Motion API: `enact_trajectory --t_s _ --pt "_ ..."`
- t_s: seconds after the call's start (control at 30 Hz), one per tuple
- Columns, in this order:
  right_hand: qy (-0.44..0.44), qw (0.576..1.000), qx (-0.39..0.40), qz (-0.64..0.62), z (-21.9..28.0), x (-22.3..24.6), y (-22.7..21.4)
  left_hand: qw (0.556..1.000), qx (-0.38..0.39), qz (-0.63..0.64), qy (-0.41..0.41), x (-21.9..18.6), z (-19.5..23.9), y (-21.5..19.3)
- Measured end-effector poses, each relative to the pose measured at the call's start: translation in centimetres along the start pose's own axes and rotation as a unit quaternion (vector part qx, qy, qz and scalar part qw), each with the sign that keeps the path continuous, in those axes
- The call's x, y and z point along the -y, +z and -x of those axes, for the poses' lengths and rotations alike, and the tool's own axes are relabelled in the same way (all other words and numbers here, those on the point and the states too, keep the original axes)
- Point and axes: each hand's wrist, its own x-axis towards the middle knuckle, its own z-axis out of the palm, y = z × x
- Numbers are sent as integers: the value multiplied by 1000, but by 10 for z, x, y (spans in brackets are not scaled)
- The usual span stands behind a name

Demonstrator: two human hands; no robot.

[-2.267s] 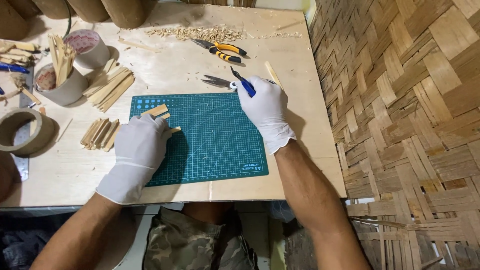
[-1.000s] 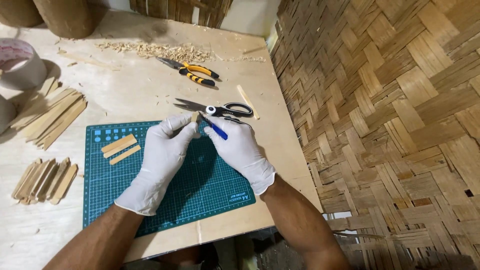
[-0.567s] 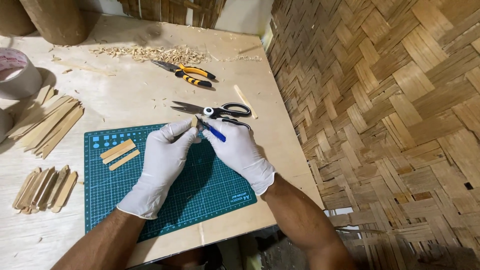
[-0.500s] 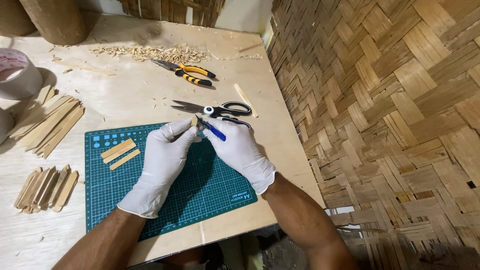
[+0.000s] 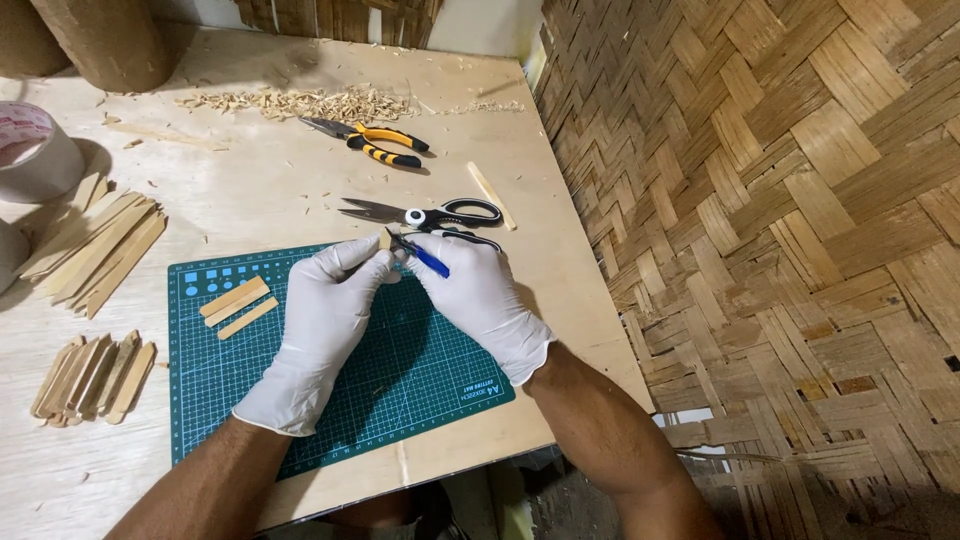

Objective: Cutting popsicle sticks to length using a utility knife and scissors on a cutting mat for a craft project.

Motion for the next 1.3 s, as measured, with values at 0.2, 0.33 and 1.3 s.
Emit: enact_trajectory --t_s 0.2,0.33,1.3 --pt "3 1000 1 9 3 -4 2 1000 -3 11 -16 -3 2 1" --pt "-3 1000 -3 3 4 -9 5 1000 -1 3 -1 4 1 0" --pt "60 991 3 118 2 -10 13 996 -13 -66 -60 -17 7 6"
